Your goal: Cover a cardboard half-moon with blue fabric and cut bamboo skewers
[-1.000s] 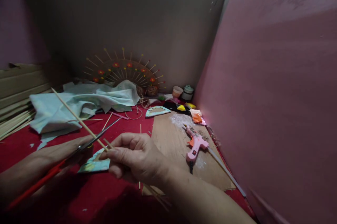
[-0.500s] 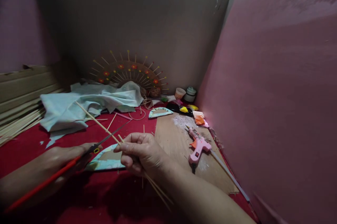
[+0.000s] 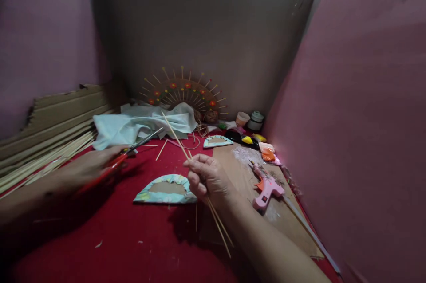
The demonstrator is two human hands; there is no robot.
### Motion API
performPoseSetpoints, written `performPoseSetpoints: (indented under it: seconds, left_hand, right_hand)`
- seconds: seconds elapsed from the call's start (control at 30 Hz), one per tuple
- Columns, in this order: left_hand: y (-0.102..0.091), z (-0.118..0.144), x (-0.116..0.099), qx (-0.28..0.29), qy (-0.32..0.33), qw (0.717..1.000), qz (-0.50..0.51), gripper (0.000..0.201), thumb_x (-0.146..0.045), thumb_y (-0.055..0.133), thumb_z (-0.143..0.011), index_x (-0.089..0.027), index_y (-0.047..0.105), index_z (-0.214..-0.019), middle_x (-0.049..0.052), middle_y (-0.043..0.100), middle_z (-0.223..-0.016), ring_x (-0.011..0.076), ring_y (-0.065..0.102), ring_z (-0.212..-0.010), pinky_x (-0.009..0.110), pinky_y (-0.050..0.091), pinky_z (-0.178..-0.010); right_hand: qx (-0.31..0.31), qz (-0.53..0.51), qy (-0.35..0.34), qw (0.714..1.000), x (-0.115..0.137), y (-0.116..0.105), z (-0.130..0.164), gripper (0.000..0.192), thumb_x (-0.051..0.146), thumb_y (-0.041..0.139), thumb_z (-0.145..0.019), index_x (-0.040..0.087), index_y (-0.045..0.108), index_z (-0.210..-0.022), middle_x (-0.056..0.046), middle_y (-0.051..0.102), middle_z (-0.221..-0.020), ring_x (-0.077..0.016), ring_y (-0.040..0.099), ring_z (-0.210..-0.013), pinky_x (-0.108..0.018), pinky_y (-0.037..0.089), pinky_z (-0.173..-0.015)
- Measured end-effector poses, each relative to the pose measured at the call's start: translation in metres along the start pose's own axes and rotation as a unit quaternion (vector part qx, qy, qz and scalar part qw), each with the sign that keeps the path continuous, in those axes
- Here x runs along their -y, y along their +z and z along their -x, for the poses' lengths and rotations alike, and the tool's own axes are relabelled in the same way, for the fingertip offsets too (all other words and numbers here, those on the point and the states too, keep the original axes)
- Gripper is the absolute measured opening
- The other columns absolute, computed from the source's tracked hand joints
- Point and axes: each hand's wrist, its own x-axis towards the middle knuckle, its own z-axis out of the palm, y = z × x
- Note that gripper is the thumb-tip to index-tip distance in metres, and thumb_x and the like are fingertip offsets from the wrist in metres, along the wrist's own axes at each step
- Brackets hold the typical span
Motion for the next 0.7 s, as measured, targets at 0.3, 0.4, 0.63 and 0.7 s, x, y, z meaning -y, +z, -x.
performPoseSetpoints:
  seconds: [0.3,0.4,0.63,0.7]
  left_hand:
    - [-0.019,0.006,-0.033,-0.163,0.148,0.967,-0.129,0.032,-0.026,0.05,-0.088,-0.01,0.059,-0.115,0.018,0.06,-0.106,0.0285,0.058,-0.096,0.042,0.051,-0.082]
    - [-0.025,0.002,-0.077,-0.241,0.262,0.93,-0.093,0.034,-0.021,0.05,-0.091,-0.017,0.055,-0.124,0.013,0.056,-0.122,0.0263,0.049,-0.115,0.041,0.045,-0.097]
    - [-0.013,-0.024,-0.097,-0.236,0.302,0.913,-0.138,0.024,-0.037,0.055,-0.09,-0.015,0.065,-0.089,0.011,0.065,-0.092,0.0259,0.056,-0.094,0.042,0.044,-0.088]
    - [-0.009,-0.024,-0.095,-0.247,0.273,0.915,-0.165,0.026,-0.038,0.053,-0.09,-0.017,0.064,-0.082,0.008,0.065,-0.08,0.0237,0.056,-0.082,0.041,0.043,-0.082]
  right_hand:
    - [-0.003,0.042,0.031,0.999,-0.005,0.003,0.004,0.021,0.028,0.071,-0.074,0.018,0.054,-0.07,0.009,0.047,-0.04,-0.0019,0.026,-0.027,-0.015,0.013,-0.029]
    - [0.004,0.045,0.031,0.999,-0.005,0.002,0.003,0.019,0.027,0.07,-0.076,0.018,0.054,-0.069,0.008,0.048,-0.04,-0.0022,0.027,-0.027,-0.015,0.015,-0.028]
    - [0.031,0.021,0.032,0.999,-0.015,-0.007,-0.001,0.017,0.029,0.07,-0.078,0.015,0.06,-0.076,0.008,0.05,-0.041,-0.001,0.027,-0.026,-0.014,0.016,-0.028]
    - [0.037,0.013,0.038,0.999,-0.017,-0.008,-0.002,0.017,0.029,0.07,-0.078,0.015,0.06,-0.077,0.008,0.05,-0.042,-0.0007,0.028,-0.027,-0.014,0.016,-0.029]
